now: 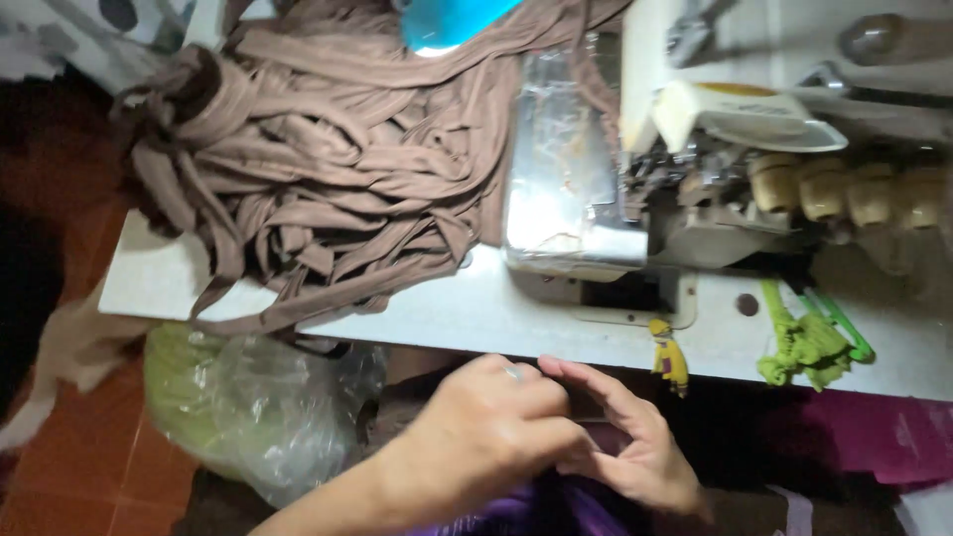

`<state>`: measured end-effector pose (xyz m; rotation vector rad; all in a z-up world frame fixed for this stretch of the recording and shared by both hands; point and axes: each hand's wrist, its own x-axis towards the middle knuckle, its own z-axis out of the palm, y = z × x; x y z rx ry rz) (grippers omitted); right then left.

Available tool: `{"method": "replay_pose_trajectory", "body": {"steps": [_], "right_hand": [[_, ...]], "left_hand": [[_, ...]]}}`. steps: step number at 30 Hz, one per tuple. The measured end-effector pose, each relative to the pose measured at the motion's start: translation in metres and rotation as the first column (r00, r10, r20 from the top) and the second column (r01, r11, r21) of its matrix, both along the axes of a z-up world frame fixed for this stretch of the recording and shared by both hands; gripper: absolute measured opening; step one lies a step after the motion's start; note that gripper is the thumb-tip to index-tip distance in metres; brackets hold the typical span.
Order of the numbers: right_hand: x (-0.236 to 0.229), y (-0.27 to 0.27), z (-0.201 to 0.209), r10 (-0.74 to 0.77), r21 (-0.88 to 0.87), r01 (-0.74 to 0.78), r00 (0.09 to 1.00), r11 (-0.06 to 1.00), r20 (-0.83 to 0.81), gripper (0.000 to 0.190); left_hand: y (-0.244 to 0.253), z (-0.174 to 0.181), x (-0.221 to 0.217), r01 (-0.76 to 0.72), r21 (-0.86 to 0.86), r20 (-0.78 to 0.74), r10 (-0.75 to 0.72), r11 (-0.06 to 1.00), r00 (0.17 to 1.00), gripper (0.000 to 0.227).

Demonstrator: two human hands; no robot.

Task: The person is sewing long brown fabric strips together using an industrial overlock sewing machine.

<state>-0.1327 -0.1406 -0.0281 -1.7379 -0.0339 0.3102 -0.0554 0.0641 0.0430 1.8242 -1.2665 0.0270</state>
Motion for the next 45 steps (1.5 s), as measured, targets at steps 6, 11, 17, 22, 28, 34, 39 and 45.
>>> {"method": "replay_pose_trajectory", "body": {"steps": [6, 11, 17, 22, 28, 34, 39, 45], "right_hand": [[0.004, -0.002, 0.026, -0.258, 0.292, 0.225, 0.963, 0.929, 0.079, 0.009], [0.013, -0.022, -0.047, -0.275, 0.483, 0.308, 0.951, 0.819, -0.140, 0.027], [0.035, -0.032, -0.026, -0.363, 0.454, 0.307, 0.931, 0.837, 0.041, 0.025], [0.039, -0.028, -0.028, -0.358, 0.391, 0.325, 0.934, 0.861, 0.012, 0.017], [0.018, -0.035, -0.054, -0.301, 0.471, 0.371, 0.928, 0.801, -0.219, 0.021], [-0.025, -0.072, -0.088, -0.301, 0.378, 0.357, 0.932, 0.854, -0.200, 0.014], [-0.051, -0.102, -0.089, -0.298, 0.363, 0.372, 0.923, 0.855, -0.244, 0.010], [-0.074, -0.129, -0.095, -0.325, 0.529, 0.415, 0.910, 0.740, -0.258, 0.028]], "left_hand": [[-0.051, 0.016, 0.040, -0.044, 0.035, 0.343, 0.030, 0.998, 0.939, 0.021], [-0.065, 0.008, 0.103, -0.145, 0.033, 0.079, 0.142, 0.989, 0.987, 0.017], [-0.083, 0.004, 0.066, 0.074, 0.145, 0.199, -0.102, 0.987, 0.975, 0.013], [-0.069, 0.003, 0.106, -0.137, 0.097, 0.297, 0.103, 0.986, 0.949, 0.011], [-0.055, -0.020, 0.144, -0.367, 0.047, 0.407, 0.317, 0.929, 0.856, 0.018], [-0.043, -0.016, 0.140, -0.297, 0.029, 0.544, 0.234, 0.954, 0.806, 0.008], [-0.014, -0.009, 0.129, -0.270, 0.145, 0.690, 0.098, 0.952, 0.717, 0.019], [0.006, -0.018, 0.119, -0.264, 0.270, 0.558, 0.073, 0.926, 0.827, 0.047]]}}
